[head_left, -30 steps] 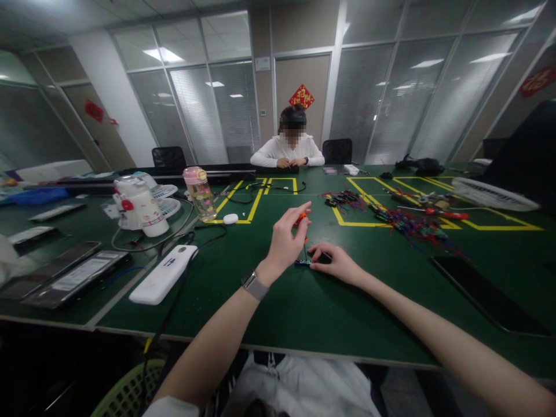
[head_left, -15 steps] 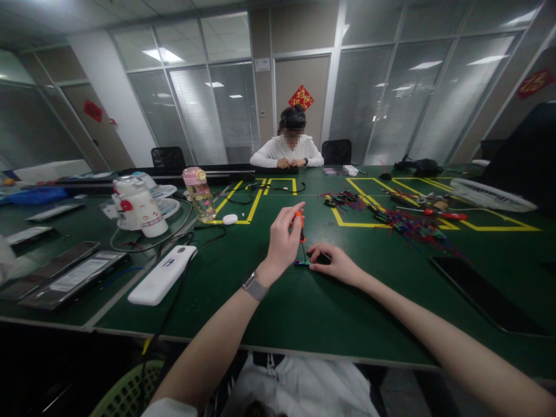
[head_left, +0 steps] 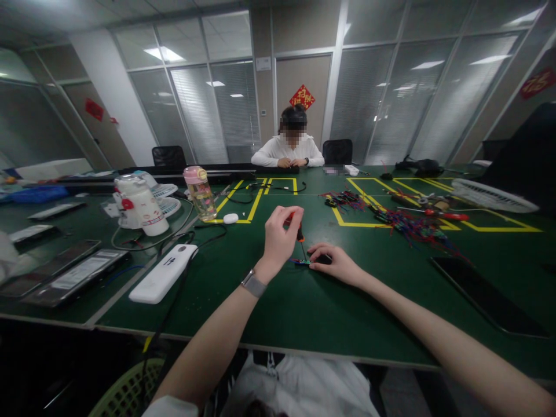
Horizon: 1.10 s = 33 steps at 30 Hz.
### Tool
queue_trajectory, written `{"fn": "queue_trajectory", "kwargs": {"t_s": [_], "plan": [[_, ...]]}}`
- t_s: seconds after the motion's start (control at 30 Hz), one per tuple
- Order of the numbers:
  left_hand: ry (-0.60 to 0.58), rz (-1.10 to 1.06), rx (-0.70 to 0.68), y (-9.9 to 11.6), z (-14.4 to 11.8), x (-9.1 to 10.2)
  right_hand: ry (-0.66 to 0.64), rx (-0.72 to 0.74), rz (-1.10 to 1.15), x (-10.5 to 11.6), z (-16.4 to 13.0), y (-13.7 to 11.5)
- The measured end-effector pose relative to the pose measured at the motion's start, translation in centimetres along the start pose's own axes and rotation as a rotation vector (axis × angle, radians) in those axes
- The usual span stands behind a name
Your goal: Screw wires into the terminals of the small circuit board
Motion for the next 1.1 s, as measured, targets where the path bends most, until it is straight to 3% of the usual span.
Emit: {"fn": "queue_trajectory", "kwargs": {"t_s": [0.23, 0.43, 0.6, 0.8, 0.9, 1.1], "plan": [[-0.094, -0.196, 0.058, -1.1, -0.2, -1.3, -0.01, 0.01, -0.003, -0.1, 0.0, 0.1], [0.042, 0.05, -0.049, 0.0, -0.2, 0.1, -0.012, 0.009, 0.002, 0.0, 0.0, -0.1], [-0.034, 0.15, -0.058, 0.4, -0.3, -0.3, -0.012, 0.002, -0.004, 0.0, 0.0, -0.1], [-0.173, -0.156, 0.009, -0.9, -0.6, -2.1, -0.021, 0.024, -0.015, -0.1, 0.0, -0.1], [-0.15, -0.155, 0.03, -1.4, -0.4, -2.0, -0.021, 0.037, -0.006, -0.1, 0.0, -0.2], [-0.034, 0.073, -0.02, -0.5, -0.1, -0.3, -0.036, -0.002, 0.013, -0.1, 0.0, 0.0]]}}
Point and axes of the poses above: each hand's wrist, its own z-axis towards the middle knuckle, its own x-axis out of the back of the hand, y = z × x, the point moved 9 cm from there along z, towards the middle knuckle, and after that the axes turned 15 degrees about -z, right-handed, at the moved point
